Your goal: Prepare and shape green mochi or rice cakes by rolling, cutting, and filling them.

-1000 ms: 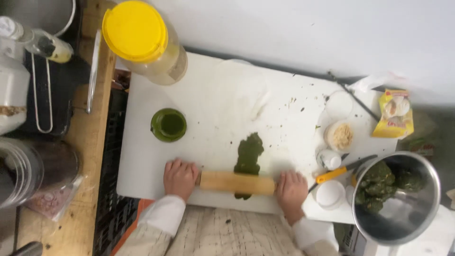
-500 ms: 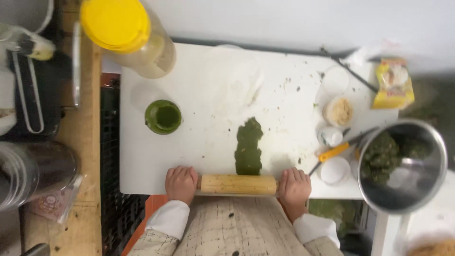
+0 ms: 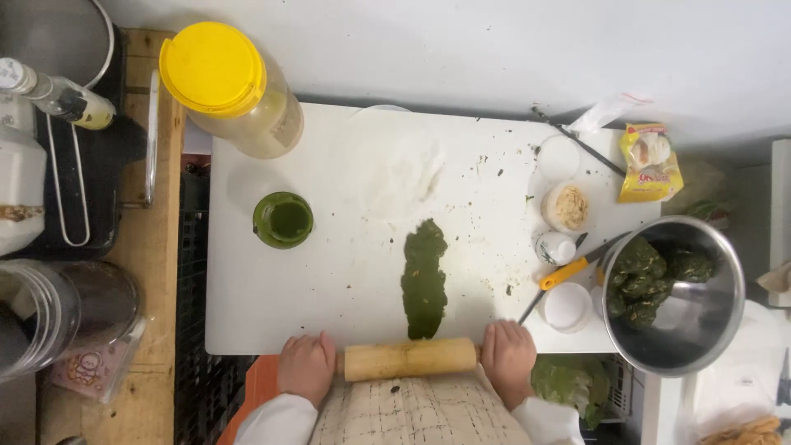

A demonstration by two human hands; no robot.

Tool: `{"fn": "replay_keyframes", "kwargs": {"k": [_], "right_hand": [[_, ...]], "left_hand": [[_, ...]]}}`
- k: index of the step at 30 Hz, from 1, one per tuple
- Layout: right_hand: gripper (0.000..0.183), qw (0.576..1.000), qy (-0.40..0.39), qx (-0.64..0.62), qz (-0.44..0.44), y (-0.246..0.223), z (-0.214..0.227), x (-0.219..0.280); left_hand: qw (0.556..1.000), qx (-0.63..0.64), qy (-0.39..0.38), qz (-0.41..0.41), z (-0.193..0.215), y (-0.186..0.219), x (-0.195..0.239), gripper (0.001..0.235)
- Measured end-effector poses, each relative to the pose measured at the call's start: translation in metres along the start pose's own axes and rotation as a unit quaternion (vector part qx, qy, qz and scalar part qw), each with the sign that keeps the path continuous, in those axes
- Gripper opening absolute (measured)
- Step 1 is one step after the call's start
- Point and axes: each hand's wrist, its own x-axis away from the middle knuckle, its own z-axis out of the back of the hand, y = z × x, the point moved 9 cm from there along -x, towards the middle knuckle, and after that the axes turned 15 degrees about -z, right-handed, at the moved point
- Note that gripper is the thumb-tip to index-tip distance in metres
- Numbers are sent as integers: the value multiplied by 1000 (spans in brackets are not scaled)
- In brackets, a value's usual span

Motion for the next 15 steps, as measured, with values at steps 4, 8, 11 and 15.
{"fn": "replay_keyframes", "kwargs": {"k": [4, 8, 11, 15], "right_hand": [[25, 994, 37, -58, 87, -56, 34, -64], [20, 999, 8, -26, 19, -75, 64, -109], [16, 983, 108, -147, 12, -53, 89, -97], [29, 989, 97, -65, -88, 29, 50, -62]], "left_hand": [[968, 116, -174, 137, -20, -28, 25, 71], [963, 159, -148, 159, -43, -56, 53, 69], [971, 144, -61, 180, -18, -61, 46, 72], [914, 222, -99, 324, -8, -56, 38, 76]]}}
